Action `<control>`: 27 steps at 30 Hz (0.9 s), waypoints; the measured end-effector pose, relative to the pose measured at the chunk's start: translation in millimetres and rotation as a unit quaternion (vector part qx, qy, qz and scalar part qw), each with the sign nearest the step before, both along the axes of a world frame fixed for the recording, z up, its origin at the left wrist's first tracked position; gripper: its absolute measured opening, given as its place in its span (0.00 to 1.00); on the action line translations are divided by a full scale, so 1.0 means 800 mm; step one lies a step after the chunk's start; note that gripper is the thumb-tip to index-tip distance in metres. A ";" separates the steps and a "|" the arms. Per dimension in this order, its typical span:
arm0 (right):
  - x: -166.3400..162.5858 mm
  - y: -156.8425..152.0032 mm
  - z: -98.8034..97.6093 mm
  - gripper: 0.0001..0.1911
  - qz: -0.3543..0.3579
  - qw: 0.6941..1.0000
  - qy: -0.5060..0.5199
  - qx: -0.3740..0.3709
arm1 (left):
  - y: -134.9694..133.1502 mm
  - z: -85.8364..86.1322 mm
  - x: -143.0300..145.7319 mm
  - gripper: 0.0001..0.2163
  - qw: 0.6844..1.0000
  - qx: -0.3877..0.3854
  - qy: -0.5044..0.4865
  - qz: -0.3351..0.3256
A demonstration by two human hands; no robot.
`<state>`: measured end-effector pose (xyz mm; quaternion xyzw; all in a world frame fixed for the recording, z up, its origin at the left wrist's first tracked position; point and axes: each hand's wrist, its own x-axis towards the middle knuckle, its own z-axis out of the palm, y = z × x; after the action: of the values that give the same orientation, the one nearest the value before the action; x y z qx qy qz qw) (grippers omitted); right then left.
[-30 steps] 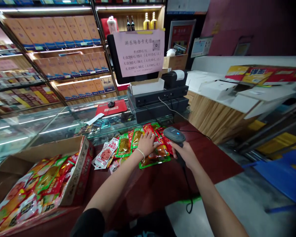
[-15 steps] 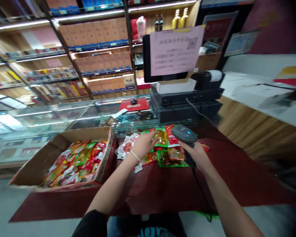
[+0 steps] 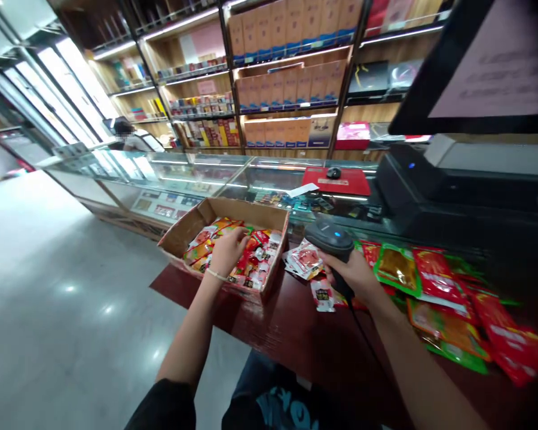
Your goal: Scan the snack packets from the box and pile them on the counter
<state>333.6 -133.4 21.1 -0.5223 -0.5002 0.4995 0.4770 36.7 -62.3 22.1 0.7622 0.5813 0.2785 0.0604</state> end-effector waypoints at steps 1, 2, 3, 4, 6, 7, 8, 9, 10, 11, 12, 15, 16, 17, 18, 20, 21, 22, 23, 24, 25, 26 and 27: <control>-0.012 0.009 -0.004 0.22 0.014 1.000 0.000 -0.004 | 0.003 -0.005 -0.018 0.09 1.000 -0.008 0.001 0.018; -0.023 0.017 -0.008 0.22 0.029 1.000 0.001 -0.004 | 0.006 -0.009 -0.033 0.10 0.999 -0.019 0.007 0.034; -0.033 0.024 -0.012 0.22 0.042 0.999 -0.001 -0.001 | 0.010 -0.013 -0.046 0.11 0.998 -0.032 0.018 0.049; -0.041 0.030 -0.015 0.22 0.054 0.999 -0.003 0.003 | 0.013 -0.017 -0.056 0.12 0.996 -0.047 0.036 0.060; -0.055 0.039 -0.017 0.22 0.068 0.998 -0.012 0.007 | 0.023 -0.025 -0.070 0.17 0.991 -0.083 0.087 0.058; -0.060 0.042 -0.017 0.22 0.071 0.997 -0.017 0.006 | 0.028 -0.030 -0.074 0.21 0.987 -0.104 0.118 0.042; -0.065 0.044 -0.016 0.22 0.075 0.997 -0.021 0.003 | 0.034 -0.034 -0.076 0.25 0.981 -0.127 0.149 0.016; -0.068 0.045 -0.014 0.22 0.077 0.997 -0.023 -0.001 | 0.040 -0.039 -0.076 0.30 0.972 -0.153 0.179 -0.014; -0.071 0.045 -0.012 0.23 0.081 0.996 -0.025 -0.004 | 0.046 -0.043 -0.075 0.35 0.961 -0.179 0.208 -0.045; -0.073 0.045 -0.009 0.23 0.084 0.996 -0.029 -0.006 | 0.052 -0.047 -0.073 0.40 0.948 -0.203 0.234 -0.072; -0.074 0.044 -0.007 0.23 0.087 0.996 -0.034 -0.006 | 0.057 -0.050 -0.070 0.43 0.937 -0.221 0.255 -0.092; -0.074 0.042 -0.004 0.24 0.088 0.995 -0.043 -0.002 | 0.067 -0.056 -0.061 0.39 0.923 -0.235 0.284 -0.112; -0.074 0.042 -0.004 0.24 0.088 0.995 -0.042 0.000 | 0.068 -0.056 -0.059 0.32 0.926 -0.228 0.283 -0.103; -0.073 0.041 -0.004 0.24 0.089 0.995 -0.040 0.001 | 0.069 -0.055 -0.057 0.25 0.930 -0.220 0.281 -0.091; -0.072 0.041 -0.005 0.24 0.088 0.996 -0.036 0.002 | 0.068 -0.054 -0.056 0.19 0.935 -0.210 0.277 -0.075; -0.070 0.039 -0.007 0.23 0.084 0.996 -0.025 0.000 | 0.066 -0.049 -0.056 0.14 0.952 -0.175 0.249 -0.038; -0.069 0.039 -0.009 0.23 0.080 0.997 -0.017 -0.002 | 0.064 -0.046 -0.058 0.13 0.964 -0.147 0.222 -0.015; -0.067 0.038 -0.010 0.22 0.076 0.997 -0.009 -0.006 | 0.063 -0.042 -0.061 0.13 0.977 -0.111 0.182 0.011; -0.066 0.037 -0.011 0.22 0.072 0.997 -0.004 -0.010 | 0.061 -0.039 -0.064 0.12 0.989 -0.067 0.128 0.043; -0.063 0.036 -0.012 0.22 0.069 0.998 -0.002 -0.013 | 0.059 -0.035 -0.067 0.11 0.994 -0.024 0.067 0.077; -0.061 0.035 -0.013 0.22 0.068 0.998 -0.006 -0.015 | 0.058 -0.033 -0.071 0.11 0.994 0.010 0.008 0.107; -0.059 0.034 -0.014 0.23 0.069 0.997 -0.014 -0.013 | 0.057 -0.031 -0.074 0.10 0.990 0.033 -0.048 0.131; -0.056 0.032 -0.014 0.23 0.072 0.997 -0.022 -0.008 | 0.056 -0.029 -0.078 0.10 0.983 0.046 -0.099 0.145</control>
<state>288.8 -107.9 10.0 -0.5001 -0.5426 0.5248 0.4244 -25.7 -17.7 -1.3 0.6404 0.6634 0.3848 0.0409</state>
